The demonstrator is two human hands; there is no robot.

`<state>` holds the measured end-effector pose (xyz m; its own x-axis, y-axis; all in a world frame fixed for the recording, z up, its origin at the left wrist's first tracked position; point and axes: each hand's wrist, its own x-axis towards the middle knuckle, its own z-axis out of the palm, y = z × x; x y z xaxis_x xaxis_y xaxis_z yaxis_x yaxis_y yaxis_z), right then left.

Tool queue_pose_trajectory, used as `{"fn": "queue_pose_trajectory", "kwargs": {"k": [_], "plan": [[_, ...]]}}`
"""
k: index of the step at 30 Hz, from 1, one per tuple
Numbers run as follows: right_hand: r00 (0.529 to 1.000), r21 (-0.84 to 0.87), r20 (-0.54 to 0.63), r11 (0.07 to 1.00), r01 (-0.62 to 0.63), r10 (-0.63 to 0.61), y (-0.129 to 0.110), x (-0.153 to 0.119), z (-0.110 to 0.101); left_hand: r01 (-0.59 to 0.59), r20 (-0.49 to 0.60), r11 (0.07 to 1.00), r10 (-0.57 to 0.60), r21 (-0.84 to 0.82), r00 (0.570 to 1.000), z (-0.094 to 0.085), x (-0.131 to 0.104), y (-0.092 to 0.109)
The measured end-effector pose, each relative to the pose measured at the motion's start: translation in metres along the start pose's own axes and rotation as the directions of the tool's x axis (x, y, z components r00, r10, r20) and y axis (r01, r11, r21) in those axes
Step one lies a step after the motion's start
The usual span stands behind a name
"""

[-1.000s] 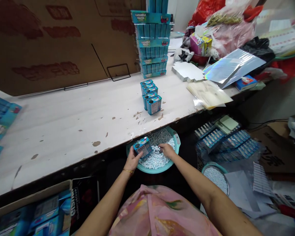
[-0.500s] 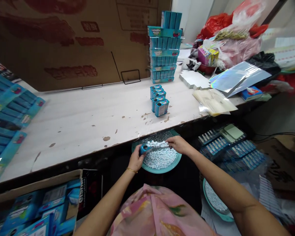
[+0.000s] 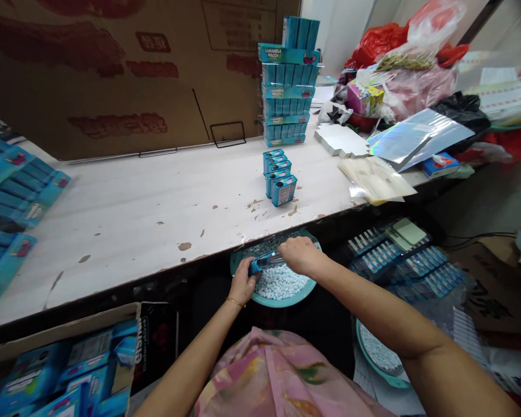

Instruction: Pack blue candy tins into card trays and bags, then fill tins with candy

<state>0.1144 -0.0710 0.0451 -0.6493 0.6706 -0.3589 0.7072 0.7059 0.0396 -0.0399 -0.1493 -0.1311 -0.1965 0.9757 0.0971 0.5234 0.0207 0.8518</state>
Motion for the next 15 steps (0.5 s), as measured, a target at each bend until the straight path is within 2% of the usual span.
{"fn": "queue_pose_trajectory", "kwargs": {"k": [2, 4, 6, 8, 12, 15], "plan": [[1.000, 0.013, -0.001, 1.000, -0.021, 0.021, 0.016, -0.007, 0.007, 0.008, -0.011, 1.000, -0.008, -0.027, 1.000, -0.003, 0.000, -0.003], [0.997, 0.028, -0.002, 0.997, -0.072, 0.072, 0.037, -0.013, 0.025, 0.022, -0.020, 0.998, -0.023, -0.059, 1.000, -0.007, -0.002, -0.006], [0.988, 0.040, 0.031, 0.988, -0.150, 0.149, 0.055, -0.015, 0.053, 0.043, -0.015, 0.995, -0.044, -0.086, 0.999, -0.012, -0.004, -0.008], [0.974, 0.083, 0.098, 0.974, -0.211, 0.203, 0.062, -0.008, 0.086, 0.063, -0.005, 0.993, -0.064, -0.099, 0.998, -0.017, -0.006, -0.009], [0.969, 0.230, 0.155, 0.947, -0.224, 0.192, 0.037, 0.023, 0.143, 0.082, -0.004, 0.989, -0.083, -0.121, 0.997, -0.019, -0.007, -0.011], [0.975, 0.304, 0.125, 0.928, -0.214, 0.184, 0.016, 0.043, 0.163, 0.090, -0.025, 0.985, -0.095, -0.145, 0.995, -0.018, -0.005, -0.012]]}}
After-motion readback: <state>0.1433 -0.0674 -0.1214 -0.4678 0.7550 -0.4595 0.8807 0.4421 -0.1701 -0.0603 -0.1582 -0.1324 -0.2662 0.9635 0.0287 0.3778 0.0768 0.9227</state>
